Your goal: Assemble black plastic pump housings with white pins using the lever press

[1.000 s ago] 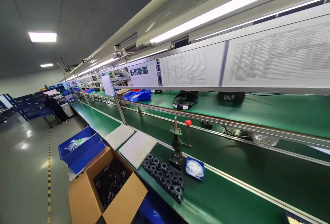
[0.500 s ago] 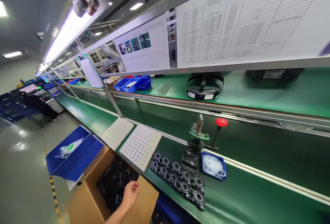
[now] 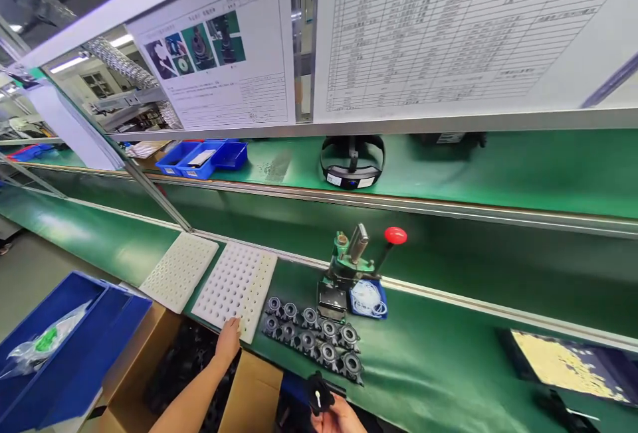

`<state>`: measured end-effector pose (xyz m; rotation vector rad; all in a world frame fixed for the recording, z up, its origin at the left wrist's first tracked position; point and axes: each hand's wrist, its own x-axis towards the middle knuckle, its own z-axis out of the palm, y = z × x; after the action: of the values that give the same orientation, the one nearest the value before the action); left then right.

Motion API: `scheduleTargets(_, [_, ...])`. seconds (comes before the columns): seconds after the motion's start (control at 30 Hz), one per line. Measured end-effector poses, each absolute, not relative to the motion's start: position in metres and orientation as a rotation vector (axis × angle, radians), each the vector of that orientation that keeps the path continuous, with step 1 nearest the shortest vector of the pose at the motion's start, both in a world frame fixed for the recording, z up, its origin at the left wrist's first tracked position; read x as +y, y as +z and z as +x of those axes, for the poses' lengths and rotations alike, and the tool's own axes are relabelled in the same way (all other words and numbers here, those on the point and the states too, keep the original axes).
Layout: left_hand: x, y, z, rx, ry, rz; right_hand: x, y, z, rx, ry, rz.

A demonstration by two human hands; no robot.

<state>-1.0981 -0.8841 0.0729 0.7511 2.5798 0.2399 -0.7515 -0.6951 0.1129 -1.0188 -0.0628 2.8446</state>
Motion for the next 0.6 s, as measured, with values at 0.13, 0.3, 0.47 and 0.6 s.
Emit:
scheduleTargets(0.13, [-0.878, 0.070, -1.099, 2.625, 0.260, 0.729, -0.672, 0.124, -0.774, -0.051, 2.840, -1.017])
scheduleTargets(0.3, [-0.878, 0.074, -1.095, 2.668, 0.352, 0.713, -0.663, 0.122, -0.784, -0.011, 2.839, -1.031])
scheduleTargets(0.47, [-0.866, 0.084, -1.096, 2.633, 0.539, 0.818, -0.657, 0.116, -0.769, 0.055, 2.766, -1.036])
scheduleTargets(0.6, [-0.816, 0.078, -1.096, 2.503, 0.739, 0.993, -0.651, 0.111, -0.762, 0.092, 2.694, -1.051])
